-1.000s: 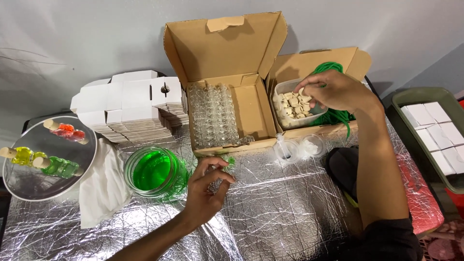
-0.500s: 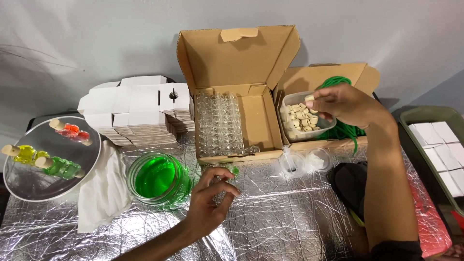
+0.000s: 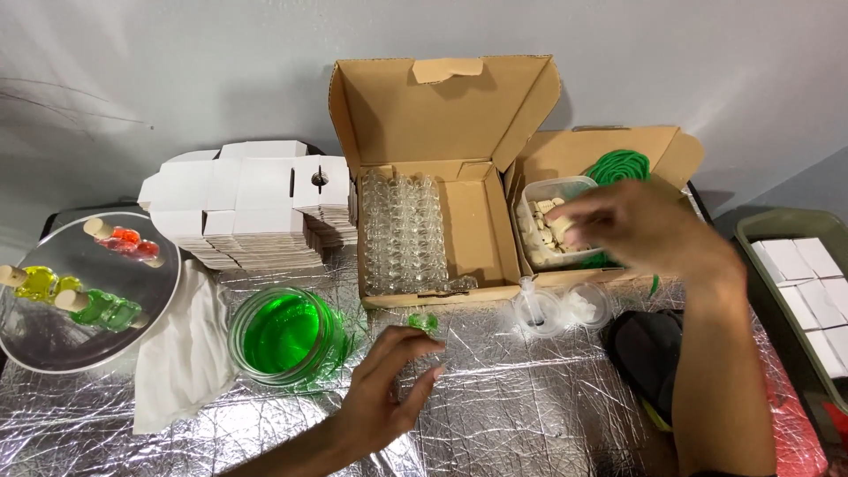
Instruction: Assembling a small perfume bottle by threading a cord through a wooden cap and attaching it to the bottle.
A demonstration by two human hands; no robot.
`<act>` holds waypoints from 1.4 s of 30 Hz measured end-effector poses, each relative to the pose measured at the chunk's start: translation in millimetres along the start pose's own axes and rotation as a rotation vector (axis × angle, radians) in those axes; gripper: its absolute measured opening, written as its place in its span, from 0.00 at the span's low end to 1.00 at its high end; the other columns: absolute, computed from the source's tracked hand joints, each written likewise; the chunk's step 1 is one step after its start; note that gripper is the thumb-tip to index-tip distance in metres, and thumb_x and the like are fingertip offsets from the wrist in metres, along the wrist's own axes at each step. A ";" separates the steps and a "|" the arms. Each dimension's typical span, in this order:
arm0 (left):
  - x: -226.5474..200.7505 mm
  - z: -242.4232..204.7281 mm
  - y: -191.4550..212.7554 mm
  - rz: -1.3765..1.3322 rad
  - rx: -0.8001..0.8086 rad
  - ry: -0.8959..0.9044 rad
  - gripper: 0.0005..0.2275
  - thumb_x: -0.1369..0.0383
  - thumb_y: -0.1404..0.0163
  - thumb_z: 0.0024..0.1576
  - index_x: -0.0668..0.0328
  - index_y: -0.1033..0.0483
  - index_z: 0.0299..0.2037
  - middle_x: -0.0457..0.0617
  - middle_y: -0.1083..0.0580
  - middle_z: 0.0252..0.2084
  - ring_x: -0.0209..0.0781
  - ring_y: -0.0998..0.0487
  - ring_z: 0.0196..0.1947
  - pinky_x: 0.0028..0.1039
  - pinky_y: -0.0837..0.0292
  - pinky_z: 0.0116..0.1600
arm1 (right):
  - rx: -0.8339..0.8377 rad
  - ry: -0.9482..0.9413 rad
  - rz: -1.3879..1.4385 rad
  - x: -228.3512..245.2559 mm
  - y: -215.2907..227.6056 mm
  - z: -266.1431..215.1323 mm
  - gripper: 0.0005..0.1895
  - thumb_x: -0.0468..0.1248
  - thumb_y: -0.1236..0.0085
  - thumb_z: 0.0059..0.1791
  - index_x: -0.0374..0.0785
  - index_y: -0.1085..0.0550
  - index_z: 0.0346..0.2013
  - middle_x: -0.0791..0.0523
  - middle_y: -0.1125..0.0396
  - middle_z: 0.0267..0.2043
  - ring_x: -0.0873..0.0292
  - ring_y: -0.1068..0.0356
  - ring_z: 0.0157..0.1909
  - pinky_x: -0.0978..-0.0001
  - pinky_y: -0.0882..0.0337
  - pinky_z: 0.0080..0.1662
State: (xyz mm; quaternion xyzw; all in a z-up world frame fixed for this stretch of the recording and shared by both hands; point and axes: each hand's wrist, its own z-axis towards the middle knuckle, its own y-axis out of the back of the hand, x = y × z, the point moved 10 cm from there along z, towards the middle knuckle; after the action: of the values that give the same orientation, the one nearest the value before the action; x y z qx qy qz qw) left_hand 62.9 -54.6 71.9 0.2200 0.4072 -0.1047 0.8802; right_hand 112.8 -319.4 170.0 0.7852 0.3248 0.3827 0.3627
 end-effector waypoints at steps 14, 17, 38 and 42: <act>-21.7 -3.2 7.3 -0.038 -0.041 -0.067 0.11 0.75 0.40 0.55 0.68 0.24 0.46 0.54 0.23 0.38 0.34 0.29 0.24 0.22 0.37 0.26 | 0.613 0.431 0.081 76.0 -146.5 -51.7 0.21 0.49 0.37 0.45 0.47 0.31 0.48 0.55 0.23 0.46 0.61 0.21 0.43 0.71 0.21 0.43; -14.7 -0.6 3.4 -0.081 0.011 0.126 0.09 0.74 0.40 0.55 0.62 0.23 0.44 0.49 0.22 0.37 0.26 0.34 0.17 0.17 0.49 0.13 | 0.453 0.456 0.128 72.3 -108.1 -45.2 0.11 0.45 0.40 0.49 0.47 0.25 0.43 0.59 0.21 0.42 0.65 0.21 0.35 0.77 0.21 0.38; 15.5 -14.1 -52.2 0.145 0.424 -0.083 0.07 0.68 0.38 0.53 0.52 0.14 0.41 0.39 0.16 0.45 0.42 0.24 0.49 0.34 0.31 0.54 | -0.069 0.321 0.043 -16.5 -19.8 62.2 0.21 0.29 0.59 0.54 0.47 0.23 0.56 0.59 0.36 0.68 0.65 0.56 0.11 0.68 0.45 0.20; 16.2 -12.8 -49.0 0.100 0.372 -0.073 0.06 0.73 0.36 0.49 0.47 0.12 0.34 0.40 0.16 0.44 0.41 0.21 0.48 0.32 0.26 0.54 | -0.097 0.145 -0.170 -37.8 -14.9 69.5 0.17 0.33 0.58 0.53 0.48 0.21 0.47 0.62 0.23 0.50 0.58 0.24 0.52 0.57 0.27 0.52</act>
State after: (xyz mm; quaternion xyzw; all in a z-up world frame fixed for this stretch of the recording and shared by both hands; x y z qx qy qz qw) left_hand 46.9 -91.9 37.4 0.3948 0.3373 -0.1424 0.8426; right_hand 148.7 -363.6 113.1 0.7065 0.3967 0.4218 0.4070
